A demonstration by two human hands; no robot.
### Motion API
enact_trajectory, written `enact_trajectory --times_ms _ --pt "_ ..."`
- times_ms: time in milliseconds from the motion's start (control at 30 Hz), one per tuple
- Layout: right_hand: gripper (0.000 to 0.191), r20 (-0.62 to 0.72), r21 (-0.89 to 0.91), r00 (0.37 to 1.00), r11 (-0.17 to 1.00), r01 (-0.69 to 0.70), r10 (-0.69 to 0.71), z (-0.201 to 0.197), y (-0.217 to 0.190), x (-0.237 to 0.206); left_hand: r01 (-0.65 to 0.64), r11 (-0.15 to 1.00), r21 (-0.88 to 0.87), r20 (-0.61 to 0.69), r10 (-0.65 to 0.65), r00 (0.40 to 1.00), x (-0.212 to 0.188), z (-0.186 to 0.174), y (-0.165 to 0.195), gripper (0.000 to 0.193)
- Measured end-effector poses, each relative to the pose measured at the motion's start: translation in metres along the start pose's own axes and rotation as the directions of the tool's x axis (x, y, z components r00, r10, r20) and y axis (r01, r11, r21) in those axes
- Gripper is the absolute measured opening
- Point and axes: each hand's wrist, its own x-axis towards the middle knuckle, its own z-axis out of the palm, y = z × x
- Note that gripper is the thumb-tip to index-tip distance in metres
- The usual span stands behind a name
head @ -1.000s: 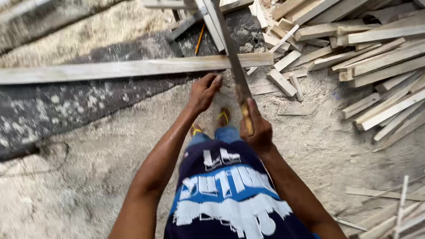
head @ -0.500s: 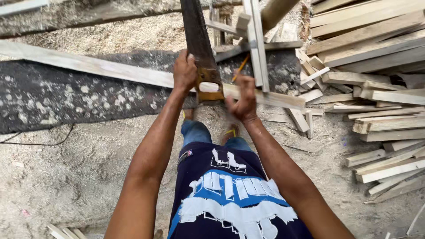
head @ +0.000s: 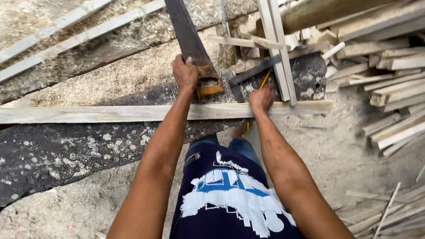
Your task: The person measures and marks thin wood strips with an L-square and pencil, saws a strip to length with a handsaw, and carries strips to a wooden frame structure. They measure the frame with a tape measure, take nails from a nail box, and position a nail on the frame with a hammer in hand.
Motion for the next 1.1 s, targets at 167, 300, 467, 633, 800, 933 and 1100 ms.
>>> enact_trajectory --times_ms 167,300,467,633,800,933,1100 --pt "0.033 0.014 0.166 0.999 0.985 -0.038 0.036 0.0 0.012 0.011 -0.427 0.883 0.194 0.036 0.428 0.903 -0.054 0.027 0.003 0.045" --pt "0.025 0.116 0.334 0.985 0.929 -0.158 0.126 -0.008 0.022 0.007 -0.683 0.722 0.112 0.307 0.628 0.715 -0.098 0.055 0.018 0.059" --pt "0.018 0.307 0.657 0.946 0.695 -0.291 0.106 -0.016 0.036 -0.021 -0.672 0.729 0.13 0.428 0.57 0.702 -0.108 0.083 0.031 0.063" --pt "0.024 0.329 0.571 0.941 0.778 -0.263 0.077 -0.018 0.046 -0.044 -0.693 0.673 0.256 0.562 0.48 0.674 -0.099 0.095 0.031 0.048" --pt "0.024 0.275 0.453 0.959 0.87 -0.192 0.069 -0.025 0.052 -0.054 -0.686 0.702 0.193 0.546 0.504 0.669 -0.103 0.093 0.033 0.039" --pt "0.021 0.214 0.363 0.974 0.932 -0.012 -0.07 -0.04 0.064 -0.059 -0.531 0.805 0.266 0.587 0.302 0.751 -0.111 0.082 0.036 0.044" --pt "0.072 0.165 0.203 0.885 0.893 0.402 -0.436 -0.062 0.087 -0.062 -0.736 0.617 0.279 0.418 0.612 0.672 -0.133 0.056 0.025 0.076"
